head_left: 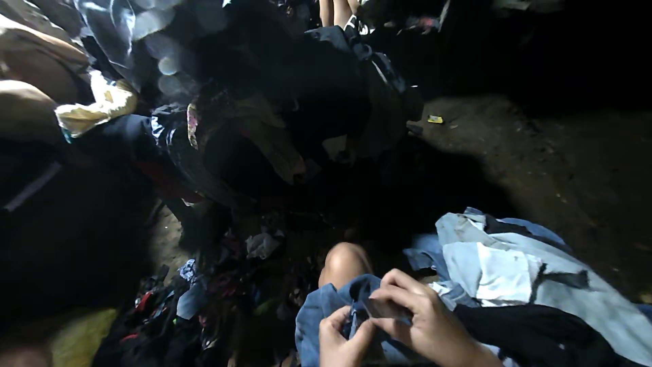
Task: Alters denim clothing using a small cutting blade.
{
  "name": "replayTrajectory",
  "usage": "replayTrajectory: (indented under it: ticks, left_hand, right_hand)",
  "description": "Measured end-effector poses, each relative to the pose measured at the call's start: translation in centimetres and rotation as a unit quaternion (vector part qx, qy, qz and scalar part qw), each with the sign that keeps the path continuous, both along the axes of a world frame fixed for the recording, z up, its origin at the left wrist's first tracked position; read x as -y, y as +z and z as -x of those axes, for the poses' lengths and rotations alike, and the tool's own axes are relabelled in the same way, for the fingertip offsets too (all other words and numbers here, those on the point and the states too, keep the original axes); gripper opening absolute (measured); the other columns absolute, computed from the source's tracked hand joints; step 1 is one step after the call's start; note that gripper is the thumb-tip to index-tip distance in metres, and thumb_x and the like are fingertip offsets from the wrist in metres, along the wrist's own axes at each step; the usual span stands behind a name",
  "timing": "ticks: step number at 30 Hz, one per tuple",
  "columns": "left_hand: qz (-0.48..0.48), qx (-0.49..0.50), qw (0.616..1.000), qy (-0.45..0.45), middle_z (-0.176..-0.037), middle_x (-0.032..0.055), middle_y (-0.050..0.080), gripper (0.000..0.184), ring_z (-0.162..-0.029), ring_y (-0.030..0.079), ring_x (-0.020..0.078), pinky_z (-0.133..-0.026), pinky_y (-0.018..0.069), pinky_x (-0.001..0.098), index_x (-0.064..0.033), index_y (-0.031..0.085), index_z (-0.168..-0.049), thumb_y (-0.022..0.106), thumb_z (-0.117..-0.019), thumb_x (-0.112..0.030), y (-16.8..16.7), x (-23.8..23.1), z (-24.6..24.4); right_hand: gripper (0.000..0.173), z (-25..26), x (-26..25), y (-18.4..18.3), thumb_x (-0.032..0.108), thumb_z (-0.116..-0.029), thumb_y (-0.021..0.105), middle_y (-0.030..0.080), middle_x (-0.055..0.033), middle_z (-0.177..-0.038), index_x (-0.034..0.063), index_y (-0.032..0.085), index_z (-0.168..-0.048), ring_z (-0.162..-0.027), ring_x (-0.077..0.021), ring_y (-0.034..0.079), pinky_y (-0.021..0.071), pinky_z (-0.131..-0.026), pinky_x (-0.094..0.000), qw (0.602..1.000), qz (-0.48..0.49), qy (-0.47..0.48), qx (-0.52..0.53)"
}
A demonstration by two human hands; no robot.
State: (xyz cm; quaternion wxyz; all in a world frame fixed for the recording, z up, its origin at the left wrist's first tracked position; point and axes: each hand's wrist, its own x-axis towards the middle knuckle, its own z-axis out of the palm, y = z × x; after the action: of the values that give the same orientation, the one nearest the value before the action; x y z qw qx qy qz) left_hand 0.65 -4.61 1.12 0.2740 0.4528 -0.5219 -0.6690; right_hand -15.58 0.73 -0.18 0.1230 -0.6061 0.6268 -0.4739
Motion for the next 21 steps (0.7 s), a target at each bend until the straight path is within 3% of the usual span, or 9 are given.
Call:
replayTrajectory:
  ticks: [3,5,7,10,14,16,18,19,21]
  left_hand:
    - [0.011,0.0,1.0,-0.002,-0.071,-0.0058,0.07,0.009,-0.066,0.064,-0.0039,-0.067,0.0553,0.0177,-0.0035,0.073,-0.083,0.071,-0.083,0.005,-0.1,0.0,-0.1]
    - [0.014,0.006,1.0,0.0,-0.071,-0.0059,0.069,0.009,-0.066,0.064,-0.0042,-0.066,0.0548,0.0174,-0.0031,0.072,-0.082,0.07,-0.0839,0.005,0.0,-0.1,-0.1]
    - [0.006,0.008,1.0,0.0,-0.07,-0.0067,0.068,0.009,-0.065,0.062,-0.005,-0.066,0.0536,0.0165,-0.0028,0.072,-0.083,0.069,-0.0844,0.005,0.1,-0.1,0.0]
    - [-0.003,0.012,1.0,0.007,-0.07,-0.0066,0.068,0.009,-0.064,0.062,-0.0046,-0.066,0.0535,0.0167,-0.0034,0.072,-0.082,0.07,-0.0847,0.004,0.1,0.0,0.0]
    - [-0.007,0.012,1.0,0.019,-0.07,-0.0068,0.068,0.009,-0.065,0.063,-0.0042,-0.067,0.0543,0.0172,-0.004,0.072,-0.082,0.069,-0.0855,0.004,0.2,0.1,-0.1]
    - [-0.009,0.004,1.0,0.016,-0.072,-0.0062,0.069,0.008,-0.068,0.064,-0.0039,-0.069,0.0555,0.0178,-0.0028,0.072,-0.084,0.069,-0.0852,0.005,0.3,0.2,-0.1]
    - [-0.006,-0.004,1.0,0.007,-0.074,-0.0061,0.07,0.008,-0.07,0.065,-0.0039,-0.071,0.0559,0.0179,-0.002,0.072,-0.087,0.069,-0.084,0.005,0.2,0.2,-0.1]
    - [-0.003,-0.003,1.0,0.003,-0.075,-0.0061,0.07,0.009,-0.071,0.065,-0.0042,-0.072,0.0557,0.0178,-0.0017,0.072,-0.087,0.069,-0.0829,0.005,0.2,0.2,-0.1]
    - [-0.001,-0.001,1.0,-0.001,-0.076,-0.0061,0.07,0.01,-0.072,0.065,-0.0047,-0.072,0.0555,0.0175,-0.001,0.072,-0.088,0.069,-0.0813,0.006,0.3,0.2,-0.1]
  right_hand:
    - [0.012,0.0,0.7,-0.3,0.018,-0.08,0.069,0.067,-0.0065,-0.084,0.01,0.074,-0.088,-0.068,-0.0115,0.065,0.0525,-0.055,-0.022,0.998,-0.008,0.023,-0.055]
    - [0.01,0.0,0.8,-0.2,0.013,-0.0822,0.067,0.067,-0.0077,-0.082,0.0064,0.071,-0.089,-0.069,-0.0143,0.066,0.0538,-0.058,-0.0242,0.998,-0.033,0.044,-0.034]
    - [0.013,-0.2,0.8,0.2,0.012,-0.0884,0.064,0.067,-0.0093,-0.08,0.0008,0.069,-0.091,-0.071,-0.0116,0.063,0.0514,-0.064,-0.0206,0.993,-0.084,0.055,0.054]
    - [0.023,0.0,0.2,0.4,0.02,-0.1025,0.053,0.056,-0.0021,-0.071,-0.0004,0.064,-0.099,-0.06,-0.0025,0.049,0.0424,-0.057,-0.0192,0.96,-0.191,0.053,0.196]
    - [0.024,1.2,-1.6,0.5,0.024,-0.1017,0.052,0.056,0.0056,-0.074,0.0044,0.064,-0.094,-0.062,0.0033,0.05,0.0441,-0.059,-0.0171,0.948,-0.219,-0.003,0.232]
    - [0.045,1.7,-2.8,0.7,0.042,-0.1005,0.055,0.059,-0.0043,-0.078,-0.0017,0.063,-0.109,-0.065,-0.0087,0.053,0.0464,-0.061,-0.0292,0.959,-0.218,0.005,0.183]
    - [0.076,1.6,-3.7,1.1,0.064,-0.0991,0.043,0.065,-0.0139,-0.086,-0.0052,0.059,-0.126,-0.069,-0.0213,0.06,0.0501,-0.06,-0.0423,0.964,-0.233,0.018,0.127]
    - [0.077,1.4,-4.1,1.6,0.063,-0.1008,0.038,0.07,-0.0209,-0.1,-0.0054,0.058,-0.131,-0.08,-0.03,0.069,0.0546,-0.068,-0.0508,0.963,-0.245,0.026,0.106]
    - [0.061,0.8,-4.4,2.3,0.048,-0.1066,0.039,0.068,-0.0249,-0.112,-0.0035,0.058,-0.134,-0.09,-0.0346,0.07,0.0564,-0.073,-0.0529,0.967,-0.239,0.042,0.073]
